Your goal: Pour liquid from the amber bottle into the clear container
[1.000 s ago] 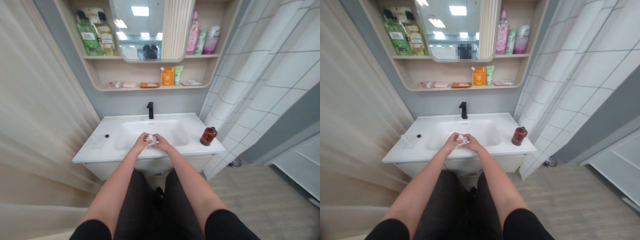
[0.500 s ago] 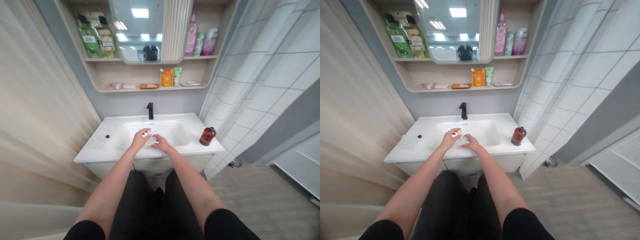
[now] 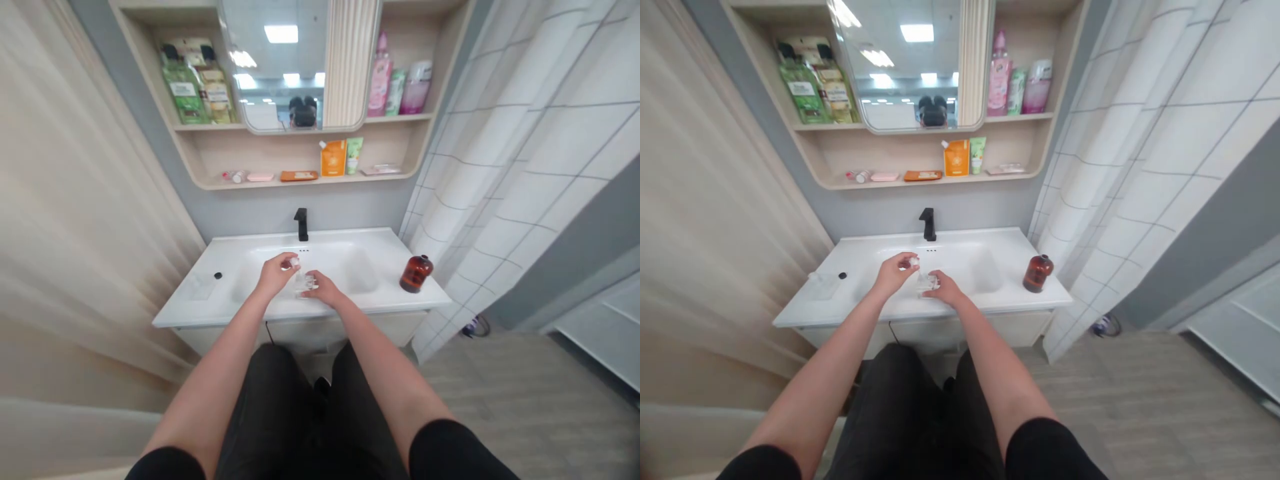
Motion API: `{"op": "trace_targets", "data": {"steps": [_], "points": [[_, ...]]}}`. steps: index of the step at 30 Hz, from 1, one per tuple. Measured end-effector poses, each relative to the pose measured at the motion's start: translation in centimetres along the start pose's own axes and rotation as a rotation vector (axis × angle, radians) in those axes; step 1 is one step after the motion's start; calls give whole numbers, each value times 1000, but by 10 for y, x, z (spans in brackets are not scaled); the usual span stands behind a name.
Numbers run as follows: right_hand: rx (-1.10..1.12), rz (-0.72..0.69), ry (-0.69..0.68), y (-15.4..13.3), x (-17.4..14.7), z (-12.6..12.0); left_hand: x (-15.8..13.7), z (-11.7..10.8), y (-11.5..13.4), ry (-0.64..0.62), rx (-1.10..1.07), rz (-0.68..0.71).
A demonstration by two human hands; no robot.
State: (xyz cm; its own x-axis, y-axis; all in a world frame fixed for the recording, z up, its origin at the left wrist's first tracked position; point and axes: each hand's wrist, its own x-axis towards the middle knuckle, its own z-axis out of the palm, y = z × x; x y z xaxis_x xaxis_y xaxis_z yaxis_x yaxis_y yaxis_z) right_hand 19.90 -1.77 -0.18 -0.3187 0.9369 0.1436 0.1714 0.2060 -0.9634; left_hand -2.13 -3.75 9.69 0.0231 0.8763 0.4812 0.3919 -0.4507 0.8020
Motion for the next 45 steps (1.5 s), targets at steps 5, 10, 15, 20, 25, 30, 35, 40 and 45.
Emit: {"op": "trace_targets", "data": {"steps": [5, 10, 15, 20, 25, 30, 35, 40, 45], "points": [[11, -8, -3, 4, 3, 0, -11, -12, -14, 132, -70, -85], [2, -4, -1, 5, 4, 0, -43, -27, -38, 302, -252, -245], [1, -16, -6, 3, 1, -2, -86, -63, -62, 427, -211, -362], [19, 0, -2, 1, 1, -1, -125, -137, -86, 491, 252, -465], [33, 7, -7, -1, 0, -1, -145, -203, -112, 437, 611, -471], [24, -3, 1, 2, 1, -1, -149, -227, -133, 396, 684, -513], [27, -9, -8, 3, 1, -2, -150, -227, -142, 402, 699, -512], [-8, -3, -3, 1, 0, -2, -149, -224, -142, 414, 681, -464], [13, -14, -6, 1, 0, -2, -150, -214, -117, 563, 756, -252]]}}
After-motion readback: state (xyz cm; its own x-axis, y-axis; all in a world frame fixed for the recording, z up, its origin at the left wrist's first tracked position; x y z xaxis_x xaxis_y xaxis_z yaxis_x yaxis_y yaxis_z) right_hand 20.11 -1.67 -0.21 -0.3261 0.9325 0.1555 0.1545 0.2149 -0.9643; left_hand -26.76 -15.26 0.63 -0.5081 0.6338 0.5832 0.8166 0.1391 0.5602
